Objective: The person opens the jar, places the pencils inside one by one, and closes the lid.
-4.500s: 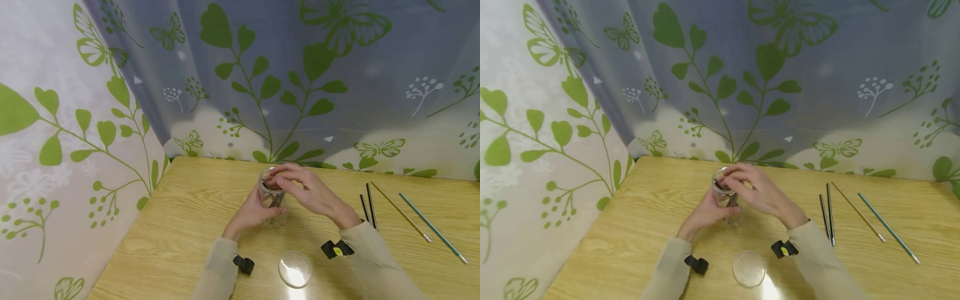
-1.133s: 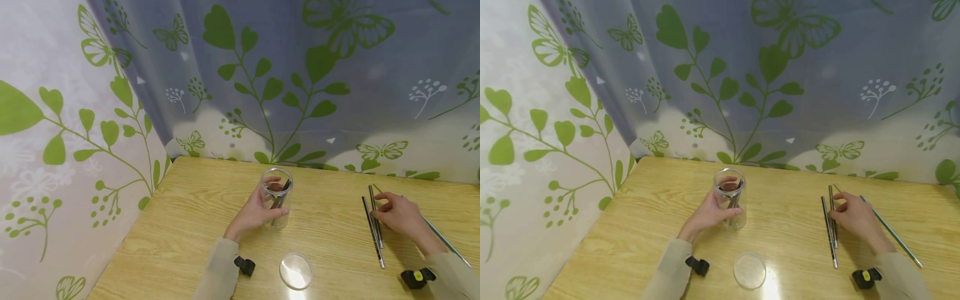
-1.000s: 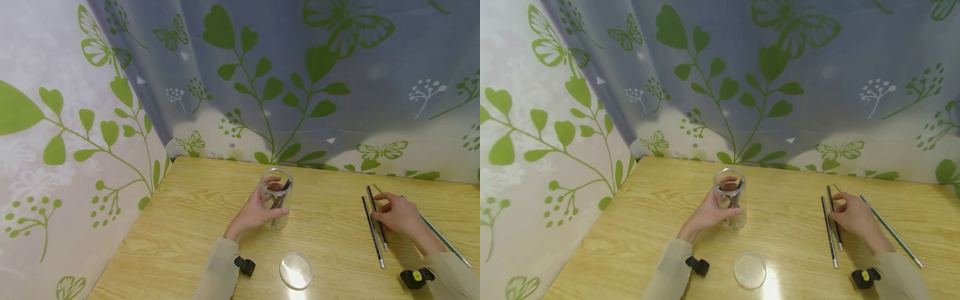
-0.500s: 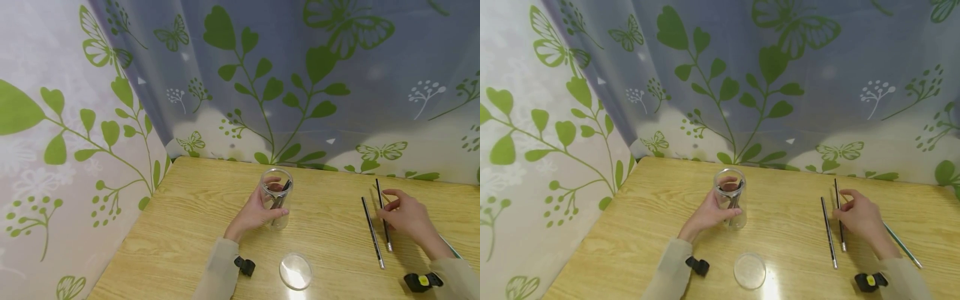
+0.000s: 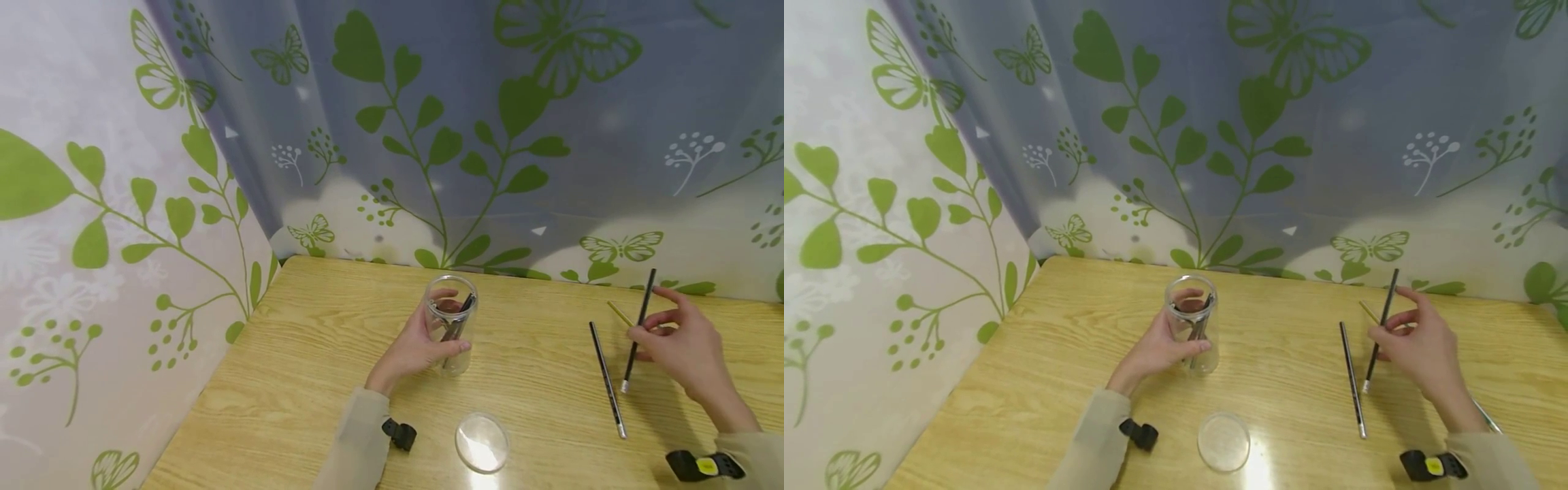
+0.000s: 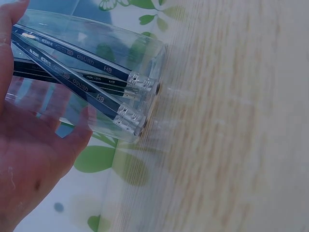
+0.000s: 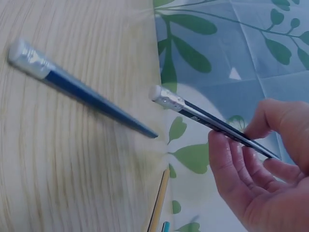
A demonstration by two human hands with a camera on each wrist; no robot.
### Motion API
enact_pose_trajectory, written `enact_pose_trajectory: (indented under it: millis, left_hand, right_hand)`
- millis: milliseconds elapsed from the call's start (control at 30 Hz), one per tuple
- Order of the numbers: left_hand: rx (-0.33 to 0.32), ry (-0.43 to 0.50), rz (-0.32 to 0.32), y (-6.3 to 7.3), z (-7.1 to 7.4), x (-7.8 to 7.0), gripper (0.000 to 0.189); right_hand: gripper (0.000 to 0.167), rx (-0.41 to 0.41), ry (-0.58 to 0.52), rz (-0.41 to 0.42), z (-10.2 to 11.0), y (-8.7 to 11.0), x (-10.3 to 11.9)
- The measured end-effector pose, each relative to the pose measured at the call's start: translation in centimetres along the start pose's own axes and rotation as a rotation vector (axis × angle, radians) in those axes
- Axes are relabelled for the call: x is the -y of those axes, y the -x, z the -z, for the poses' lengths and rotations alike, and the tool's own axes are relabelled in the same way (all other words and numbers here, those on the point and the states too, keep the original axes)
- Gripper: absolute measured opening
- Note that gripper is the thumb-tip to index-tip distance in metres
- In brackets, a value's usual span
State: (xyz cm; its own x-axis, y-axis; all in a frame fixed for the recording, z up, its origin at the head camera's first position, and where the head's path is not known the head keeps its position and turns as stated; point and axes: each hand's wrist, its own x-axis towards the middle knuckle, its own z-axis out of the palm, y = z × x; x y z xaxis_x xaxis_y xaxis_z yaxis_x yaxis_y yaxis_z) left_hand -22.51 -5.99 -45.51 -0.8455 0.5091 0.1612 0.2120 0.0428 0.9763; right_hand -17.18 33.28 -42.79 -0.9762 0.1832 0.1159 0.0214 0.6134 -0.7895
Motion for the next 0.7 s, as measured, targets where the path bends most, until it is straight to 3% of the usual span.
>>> enact_pose_trajectory:
  millis: [200, 433, 700]
  left_hand:
    - [0.001, -0.004, 0.007, 0.0, 0.0, 0.0, 0.079]
    - [-0.001, -0.008, 0.003, 0.0, 0.0, 0.0, 0.079]
    - [0.001, 0.003, 0.007, 0.0, 0.0, 0.0, 0.079]
  right_hand:
    - [0.074, -0.069, -0.152, -0.021, -0.1, 0.4, 0.7]
    - [0.07, -0.143, -0.597, -0.04, -0.1, 0.5, 1.8]
    - [0.071, -0.199, -0.647, -0.007, -0.3, 1.0, 3.3]
